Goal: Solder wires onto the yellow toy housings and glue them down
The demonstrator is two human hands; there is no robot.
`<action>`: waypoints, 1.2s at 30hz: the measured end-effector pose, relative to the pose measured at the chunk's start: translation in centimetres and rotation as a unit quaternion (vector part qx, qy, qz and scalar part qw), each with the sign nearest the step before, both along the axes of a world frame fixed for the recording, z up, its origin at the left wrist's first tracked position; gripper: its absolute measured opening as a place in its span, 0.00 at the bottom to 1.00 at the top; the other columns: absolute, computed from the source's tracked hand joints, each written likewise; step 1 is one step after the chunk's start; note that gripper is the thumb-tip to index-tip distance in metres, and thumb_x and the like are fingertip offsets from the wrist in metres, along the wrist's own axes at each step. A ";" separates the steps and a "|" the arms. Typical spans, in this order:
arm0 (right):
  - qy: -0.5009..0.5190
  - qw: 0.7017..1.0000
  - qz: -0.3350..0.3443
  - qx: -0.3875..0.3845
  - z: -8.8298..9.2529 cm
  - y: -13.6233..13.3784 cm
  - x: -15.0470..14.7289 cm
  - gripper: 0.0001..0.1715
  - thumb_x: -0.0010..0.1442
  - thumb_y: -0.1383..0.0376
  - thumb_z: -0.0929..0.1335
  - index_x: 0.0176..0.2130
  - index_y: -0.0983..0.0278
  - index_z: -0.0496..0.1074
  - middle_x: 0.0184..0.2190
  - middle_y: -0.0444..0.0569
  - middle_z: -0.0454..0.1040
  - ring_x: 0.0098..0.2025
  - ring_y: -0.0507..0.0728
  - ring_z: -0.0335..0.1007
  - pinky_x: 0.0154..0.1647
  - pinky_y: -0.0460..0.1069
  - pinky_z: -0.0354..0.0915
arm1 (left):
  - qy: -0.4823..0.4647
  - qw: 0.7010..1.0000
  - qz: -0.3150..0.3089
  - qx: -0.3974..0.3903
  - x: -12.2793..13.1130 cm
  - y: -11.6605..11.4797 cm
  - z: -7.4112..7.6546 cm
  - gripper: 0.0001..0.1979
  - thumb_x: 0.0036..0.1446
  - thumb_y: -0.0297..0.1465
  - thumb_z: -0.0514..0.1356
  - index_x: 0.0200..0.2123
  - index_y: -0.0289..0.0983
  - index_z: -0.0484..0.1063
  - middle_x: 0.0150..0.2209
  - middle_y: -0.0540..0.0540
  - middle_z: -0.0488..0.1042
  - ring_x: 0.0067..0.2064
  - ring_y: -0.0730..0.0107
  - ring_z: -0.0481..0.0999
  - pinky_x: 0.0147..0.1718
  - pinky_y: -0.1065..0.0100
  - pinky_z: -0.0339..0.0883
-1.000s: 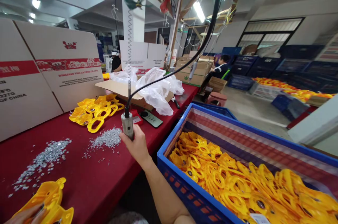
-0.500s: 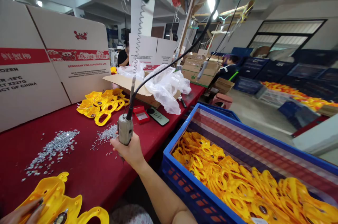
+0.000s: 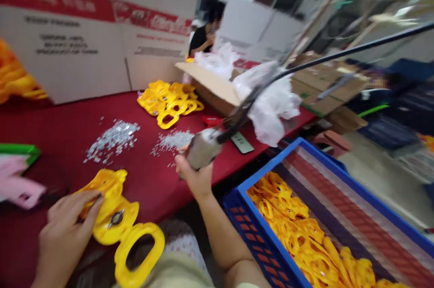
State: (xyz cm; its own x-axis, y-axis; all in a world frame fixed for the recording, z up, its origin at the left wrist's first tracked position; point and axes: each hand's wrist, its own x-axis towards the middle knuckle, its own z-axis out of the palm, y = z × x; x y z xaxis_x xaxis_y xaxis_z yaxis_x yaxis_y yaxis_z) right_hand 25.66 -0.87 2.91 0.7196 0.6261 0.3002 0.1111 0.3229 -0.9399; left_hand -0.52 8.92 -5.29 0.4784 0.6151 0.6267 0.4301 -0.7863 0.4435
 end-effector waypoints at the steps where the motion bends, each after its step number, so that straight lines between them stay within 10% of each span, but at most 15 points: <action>1: 0.008 1.000 -0.004 0.007 0.0 0.4 -0.1 0.14 0.52 0.59 0.71 0.37 0.59 0.66 0.18 0.36 0.63 0.19 0.49 0.62 0.22 0.47 0.62 | -0.006 1.000 0.014 0.009 0.4 -0.5 0.8 0.05 0.62 0.30 0.58 0.41 0.37 0.72 0.39 0.44 0.78 0.42 0.60 0.76 0.52 0.56 0.61; 19: -0.045 0.993 -0.051 0.101 -0.4 9.6 -0.7 0.09 0.53 0.62 0.69 0.34 0.61 0.65 0.15 0.33 0.61 0.16 0.47 0.58 0.20 0.46 0.59 | -0.004 1.000 0.012 -0.024 1.1 -1.6 1.9 0.09 0.60 0.24 0.61 0.44 0.34 0.70 0.39 0.43 0.79 0.44 0.61 0.77 0.53 0.54 0.60; 28: -0.012 0.994 -0.031 0.109 -1.8 10.1 -0.8 0.10 0.52 0.62 0.70 0.34 0.61 0.65 0.16 0.33 0.62 0.17 0.48 0.60 0.21 0.46 0.60 | 0.000 1.000 0.011 -0.011 1.2 -1.6 1.9 0.09 0.58 0.23 0.61 0.44 0.33 0.70 0.38 0.42 0.78 0.43 0.60 0.77 0.51 0.53 0.61; 36: 0.058 0.986 0.022 0.156 2.5 5.8 -2.9 0.06 0.49 0.63 0.69 0.31 0.62 0.69 0.13 0.34 0.60 0.15 0.47 0.55 0.17 0.44 0.56 | -0.036 0.998 0.030 0.050 1.6 -2.4 3.3 0.11 0.55 0.26 0.66 0.42 0.37 0.72 0.39 0.44 0.77 0.46 0.56 0.74 0.49 0.52 0.61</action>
State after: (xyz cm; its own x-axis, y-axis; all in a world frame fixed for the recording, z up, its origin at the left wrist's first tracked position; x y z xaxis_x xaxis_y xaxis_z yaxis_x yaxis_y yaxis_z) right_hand 22.81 4.89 5.41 0.7349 0.5476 0.4001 -0.0125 0.6008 -0.7993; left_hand 1.07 6.51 -1.96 0.3947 0.5737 0.7177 0.4472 -0.8023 0.3954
